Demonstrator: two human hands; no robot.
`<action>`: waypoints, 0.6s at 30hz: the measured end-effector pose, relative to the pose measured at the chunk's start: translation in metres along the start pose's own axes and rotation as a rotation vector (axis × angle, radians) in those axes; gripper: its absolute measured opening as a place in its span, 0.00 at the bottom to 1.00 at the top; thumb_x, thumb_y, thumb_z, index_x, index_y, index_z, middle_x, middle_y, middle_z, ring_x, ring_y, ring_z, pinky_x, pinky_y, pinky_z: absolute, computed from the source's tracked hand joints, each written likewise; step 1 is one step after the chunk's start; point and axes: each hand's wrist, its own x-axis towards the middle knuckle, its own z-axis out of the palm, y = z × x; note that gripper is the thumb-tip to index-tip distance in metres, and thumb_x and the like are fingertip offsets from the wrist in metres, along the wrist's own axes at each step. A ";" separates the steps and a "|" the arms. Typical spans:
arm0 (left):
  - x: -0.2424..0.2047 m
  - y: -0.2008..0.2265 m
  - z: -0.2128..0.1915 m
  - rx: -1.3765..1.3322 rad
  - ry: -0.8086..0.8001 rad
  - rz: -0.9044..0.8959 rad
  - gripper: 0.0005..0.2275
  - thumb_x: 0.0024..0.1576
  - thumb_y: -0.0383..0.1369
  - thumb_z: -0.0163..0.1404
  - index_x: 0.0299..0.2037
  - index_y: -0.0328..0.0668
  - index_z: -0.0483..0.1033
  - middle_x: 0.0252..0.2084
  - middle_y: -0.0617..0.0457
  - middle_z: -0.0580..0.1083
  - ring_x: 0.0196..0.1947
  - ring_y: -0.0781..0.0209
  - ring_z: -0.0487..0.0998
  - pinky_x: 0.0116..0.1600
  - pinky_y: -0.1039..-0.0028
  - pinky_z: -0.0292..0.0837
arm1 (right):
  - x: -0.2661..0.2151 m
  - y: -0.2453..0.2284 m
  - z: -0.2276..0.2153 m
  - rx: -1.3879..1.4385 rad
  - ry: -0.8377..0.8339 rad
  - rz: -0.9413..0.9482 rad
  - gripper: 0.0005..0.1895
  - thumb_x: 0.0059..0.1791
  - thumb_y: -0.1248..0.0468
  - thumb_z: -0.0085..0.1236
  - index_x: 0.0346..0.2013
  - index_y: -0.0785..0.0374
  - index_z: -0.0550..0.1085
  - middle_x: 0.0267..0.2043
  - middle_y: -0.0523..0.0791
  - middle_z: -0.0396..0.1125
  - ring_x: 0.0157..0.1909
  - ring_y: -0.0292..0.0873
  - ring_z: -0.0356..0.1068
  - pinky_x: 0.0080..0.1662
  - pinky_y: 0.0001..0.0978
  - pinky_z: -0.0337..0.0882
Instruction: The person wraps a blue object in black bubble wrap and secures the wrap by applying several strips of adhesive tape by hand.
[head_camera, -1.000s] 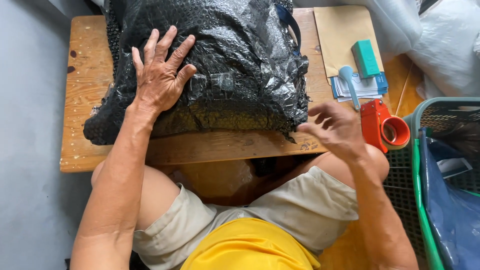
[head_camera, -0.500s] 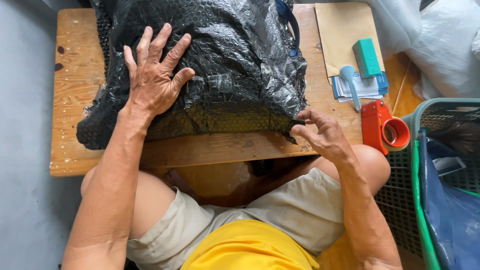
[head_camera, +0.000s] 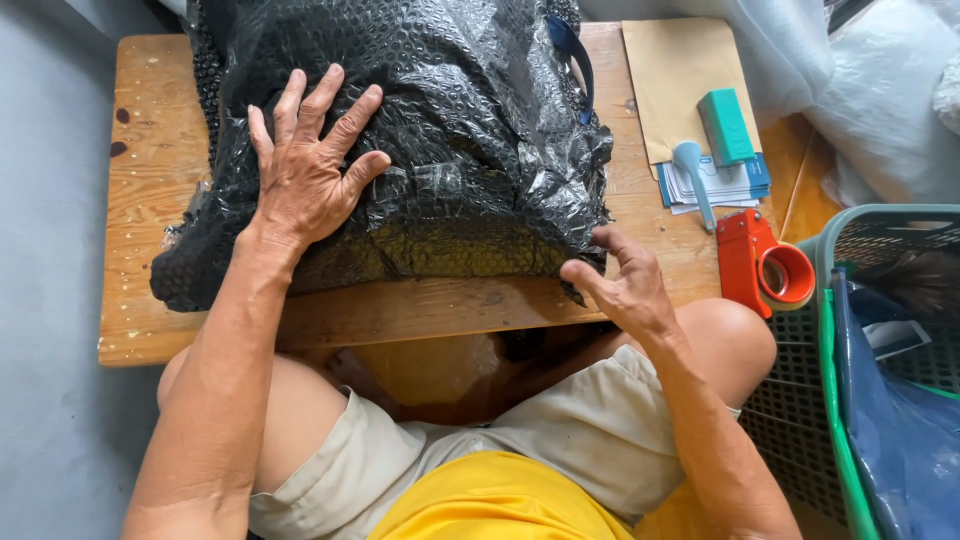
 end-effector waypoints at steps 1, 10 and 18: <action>0.001 0.000 -0.001 0.002 0.000 0.003 0.31 0.60 0.65 0.32 0.71 0.68 0.64 0.77 0.51 0.53 0.76 0.39 0.45 0.68 0.22 0.28 | 0.002 -0.007 0.002 0.002 0.003 0.000 0.29 0.42 0.55 0.69 0.52 0.68 0.74 0.47 0.48 0.72 0.48 0.44 0.71 0.52 0.33 0.71; 0.003 0.004 -0.004 0.029 -0.017 -0.016 0.32 0.59 0.66 0.29 0.71 0.70 0.63 0.76 0.52 0.53 0.76 0.38 0.45 0.69 0.22 0.27 | -0.005 0.059 -0.110 -0.995 0.378 -0.112 0.19 0.55 0.55 0.68 0.46 0.70 0.75 0.43 0.55 0.68 0.42 0.53 0.68 0.43 0.44 0.71; 0.006 0.006 -0.006 0.003 0.042 -0.009 0.32 0.59 0.67 0.32 0.69 0.68 0.67 0.75 0.51 0.58 0.75 0.37 0.48 0.67 0.23 0.21 | -0.018 0.148 -0.150 -0.909 0.069 0.436 0.31 0.54 0.40 0.52 0.47 0.68 0.78 0.41 0.60 0.76 0.43 0.66 0.73 0.56 0.55 0.51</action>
